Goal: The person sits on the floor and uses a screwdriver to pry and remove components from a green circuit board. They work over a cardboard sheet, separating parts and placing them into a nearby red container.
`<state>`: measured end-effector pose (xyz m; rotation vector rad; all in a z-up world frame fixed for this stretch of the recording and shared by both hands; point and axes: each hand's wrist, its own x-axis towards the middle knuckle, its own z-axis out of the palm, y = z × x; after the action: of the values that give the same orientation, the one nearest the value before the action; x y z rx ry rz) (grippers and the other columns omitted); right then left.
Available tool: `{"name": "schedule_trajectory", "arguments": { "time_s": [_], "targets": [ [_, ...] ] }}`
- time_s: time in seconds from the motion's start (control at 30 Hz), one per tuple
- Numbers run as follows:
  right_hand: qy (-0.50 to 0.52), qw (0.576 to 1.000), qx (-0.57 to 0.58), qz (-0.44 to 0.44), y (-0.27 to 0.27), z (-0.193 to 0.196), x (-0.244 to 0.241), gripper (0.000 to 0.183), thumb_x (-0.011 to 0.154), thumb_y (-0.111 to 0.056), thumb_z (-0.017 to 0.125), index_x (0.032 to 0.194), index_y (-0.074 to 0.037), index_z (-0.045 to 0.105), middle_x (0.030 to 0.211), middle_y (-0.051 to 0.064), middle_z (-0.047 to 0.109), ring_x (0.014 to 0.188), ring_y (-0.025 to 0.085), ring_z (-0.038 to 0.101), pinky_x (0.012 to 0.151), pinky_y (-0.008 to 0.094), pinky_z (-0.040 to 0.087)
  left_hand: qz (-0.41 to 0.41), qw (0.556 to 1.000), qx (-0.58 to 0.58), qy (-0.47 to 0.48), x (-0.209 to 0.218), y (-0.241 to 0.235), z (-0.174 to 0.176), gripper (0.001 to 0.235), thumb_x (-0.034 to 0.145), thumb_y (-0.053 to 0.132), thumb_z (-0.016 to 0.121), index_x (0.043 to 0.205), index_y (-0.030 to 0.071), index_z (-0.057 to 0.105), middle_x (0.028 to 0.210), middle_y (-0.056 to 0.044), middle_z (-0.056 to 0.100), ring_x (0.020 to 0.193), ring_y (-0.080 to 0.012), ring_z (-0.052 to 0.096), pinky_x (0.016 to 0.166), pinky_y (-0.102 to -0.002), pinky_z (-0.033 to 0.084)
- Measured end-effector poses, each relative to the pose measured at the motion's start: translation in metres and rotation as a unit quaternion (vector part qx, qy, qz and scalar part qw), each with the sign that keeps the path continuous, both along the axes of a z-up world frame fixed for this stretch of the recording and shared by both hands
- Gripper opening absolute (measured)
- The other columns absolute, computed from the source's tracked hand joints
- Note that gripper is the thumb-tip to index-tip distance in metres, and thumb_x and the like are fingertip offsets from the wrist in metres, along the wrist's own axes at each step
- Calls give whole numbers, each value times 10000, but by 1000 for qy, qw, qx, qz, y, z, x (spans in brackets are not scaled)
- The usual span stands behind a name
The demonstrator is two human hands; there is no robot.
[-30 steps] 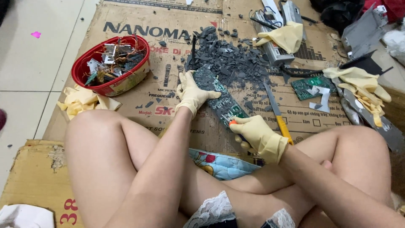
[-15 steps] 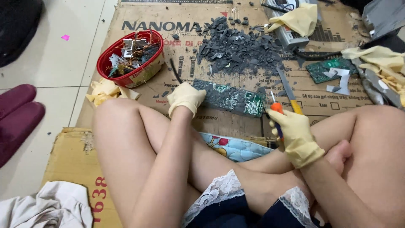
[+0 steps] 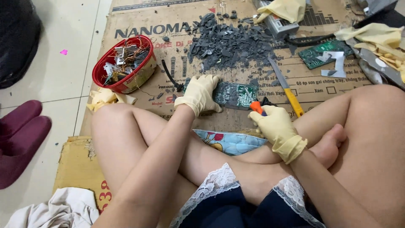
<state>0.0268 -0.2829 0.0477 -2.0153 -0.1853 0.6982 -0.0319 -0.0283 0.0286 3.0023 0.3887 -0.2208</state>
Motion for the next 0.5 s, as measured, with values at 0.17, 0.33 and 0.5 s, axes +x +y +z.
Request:
{"name": "schedule_trajectory", "arguments": {
  "time_s": [0.17, 0.33, 0.5],
  "targets": [
    [-5, 997, -68, 43, 6, -2, 0, 191, 830, -267, 718, 885, -86, 742, 513, 102, 673, 382, 184, 649, 358, 257, 499, -21, 998, 31, -46, 6, -1, 4, 833, 408, 594, 928, 1026, 166, 567, 1042, -55, 640, 1150, -288, 616, 922, -473, 472],
    [11, 999, -40, 11, 4, 18, -9, 198, 880, -208, 644, 881, -15, 687, 517, 168, 650, 374, 215, 626, 360, 277, 496, 84, 995, -55, -16, 3, -42, 48, 754, 448, 582, 894, 1014, 132, 682, 1049, -101, 720, 1106, -292, 682, 941, -416, 535],
    [9, 999, -40, -4, -4, 12, -9, 206, 915, -210, 604, 898, -10, 649, 489, 191, 614, 346, 253, 599, 335, 318, 481, 135, 987, -86, 2, 0, -59, 52, 857, 485, 699, 824, 1082, 98, 700, 1117, -104, 739, 1149, -288, 680, 990, -431, 501]
  ]
}}
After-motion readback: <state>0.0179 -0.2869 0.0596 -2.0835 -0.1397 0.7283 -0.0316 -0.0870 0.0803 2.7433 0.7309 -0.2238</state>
